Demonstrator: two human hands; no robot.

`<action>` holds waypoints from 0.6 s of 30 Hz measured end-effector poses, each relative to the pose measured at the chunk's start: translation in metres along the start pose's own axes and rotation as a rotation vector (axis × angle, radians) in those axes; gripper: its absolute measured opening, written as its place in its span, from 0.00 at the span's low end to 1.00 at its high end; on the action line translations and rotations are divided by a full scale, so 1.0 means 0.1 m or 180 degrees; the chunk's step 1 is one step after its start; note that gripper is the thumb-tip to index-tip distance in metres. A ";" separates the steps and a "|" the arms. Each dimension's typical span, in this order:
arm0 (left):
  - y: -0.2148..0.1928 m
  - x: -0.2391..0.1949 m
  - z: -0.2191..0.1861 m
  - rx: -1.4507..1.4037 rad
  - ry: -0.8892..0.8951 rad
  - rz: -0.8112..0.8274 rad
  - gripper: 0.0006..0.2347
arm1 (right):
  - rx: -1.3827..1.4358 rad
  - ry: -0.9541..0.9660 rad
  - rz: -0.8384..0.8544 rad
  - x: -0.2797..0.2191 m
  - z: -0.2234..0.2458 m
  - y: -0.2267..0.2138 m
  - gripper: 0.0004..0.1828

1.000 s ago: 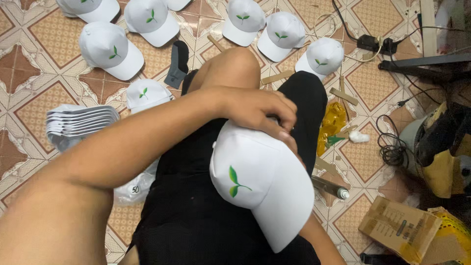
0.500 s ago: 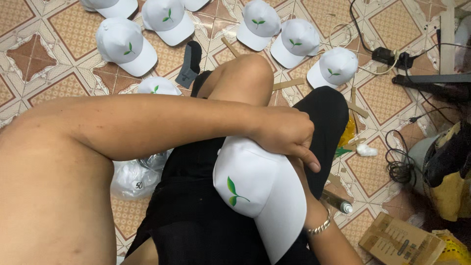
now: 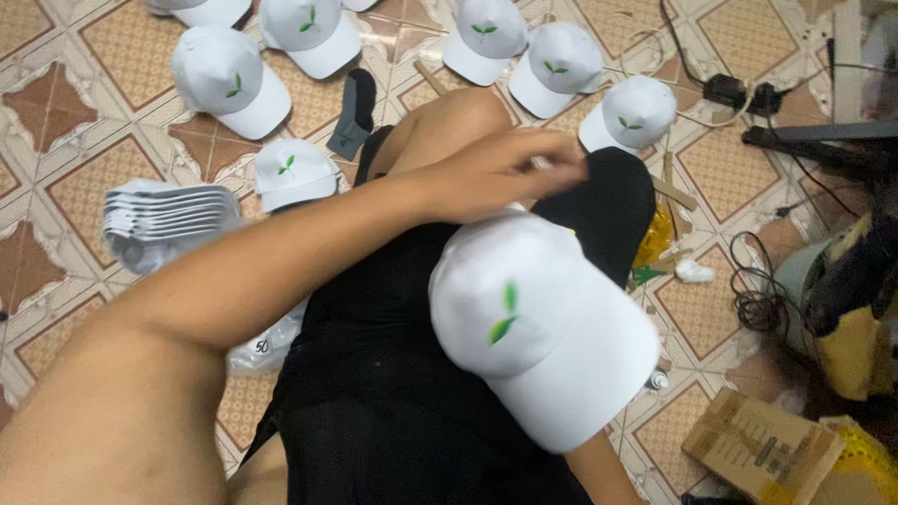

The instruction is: The person sits on the floor and uses a hair dryer to dry white baseball caps that have a green leaf logo. They insert a stuffed toy into each cap to maintain shape, then apply heat to the front and sides before removing the toy and setting the cap aside.

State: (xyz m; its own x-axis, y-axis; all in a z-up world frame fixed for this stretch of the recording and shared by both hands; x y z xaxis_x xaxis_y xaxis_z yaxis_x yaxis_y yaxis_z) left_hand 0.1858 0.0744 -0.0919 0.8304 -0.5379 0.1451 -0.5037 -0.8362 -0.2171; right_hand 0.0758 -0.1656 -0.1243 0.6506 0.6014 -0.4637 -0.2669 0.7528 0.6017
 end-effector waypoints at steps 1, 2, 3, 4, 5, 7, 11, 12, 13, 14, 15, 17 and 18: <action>-0.01 -0.23 -0.03 -0.0300 0.0208 0.0052 0.19 | -0.0122 -0.0148 -0.0039 -0.02 0.02 -0.02 0.23; 0.03 -0.45 -0.08 -0.0601 0.0413 0.0106 0.22 | -0.0232 -0.0298 -0.0083 -0.04 0.04 -0.03 0.23; 0.11 -0.66 -0.13 -0.0504 0.0325 -0.0002 0.26 | -0.0338 -0.0433 -0.0120 -0.03 0.05 -0.03 0.22; 0.23 -0.87 -0.20 -0.0407 0.0238 -0.0110 0.32 | -0.0460 -0.0557 -0.0137 0.00 0.07 -0.02 0.22; 0.36 -0.97 -0.28 -0.0227 0.0217 -0.0141 0.40 | -0.0559 -0.0709 -0.0161 0.05 0.10 0.00 0.22; 0.56 -1.06 -0.41 0.0127 0.0173 -0.0329 0.52 | -0.0784 -0.0922 -0.0206 0.13 0.13 0.03 0.21; 0.75 -1.10 -0.67 0.0752 0.0123 -0.0803 0.57 | -0.1098 -0.1204 -0.0200 0.18 0.06 0.08 0.20; 0.75 -1.11 -0.72 0.0889 0.0125 -0.0888 0.57 | -0.1152 -0.1221 -0.0198 0.13 0.03 0.07 0.20; 0.74 -1.12 -0.75 0.0902 0.0098 -0.0902 0.57 | -0.1169 -0.1217 -0.0191 0.00 -0.01 0.05 0.19; 0.72 -1.13 -0.77 0.0914 0.0071 -0.0916 0.57 | -0.1195 -0.1175 -0.0209 -0.17 -0.05 0.03 0.19; 0.71 -1.15 -0.78 0.0923 0.0038 -0.0932 0.58 | -0.1220 -0.1163 -0.0204 -0.26 -0.09 0.01 0.19; 0.71 -1.16 -0.79 0.1242 -0.0119 -0.1035 0.59 | -0.1278 -0.1153 -0.0216 -0.39 -0.13 0.00 0.18; 0.72 -1.16 -0.79 0.1398 -0.0200 -0.1081 0.60 | -0.1311 -0.1158 -0.0222 -0.40 -0.12 0.00 0.18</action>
State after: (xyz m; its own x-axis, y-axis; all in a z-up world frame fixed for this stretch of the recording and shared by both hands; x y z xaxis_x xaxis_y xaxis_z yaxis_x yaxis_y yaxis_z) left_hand 0.0345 0.0683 -0.0485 0.9481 -0.2274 0.2222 -0.0700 -0.8310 -0.5518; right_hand 0.0413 -0.1860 -0.1141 0.8608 0.4701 -0.1949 -0.4230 0.8739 0.2396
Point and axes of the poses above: each hand's wrist, its own x-axis towards the middle knuckle, its own y-axis out of the palm, z = x × y, the point moved 2 cm from there along x, towards the middle knuckle, and after that the axes turned 11 degrees about z, right-handed, at the moved point
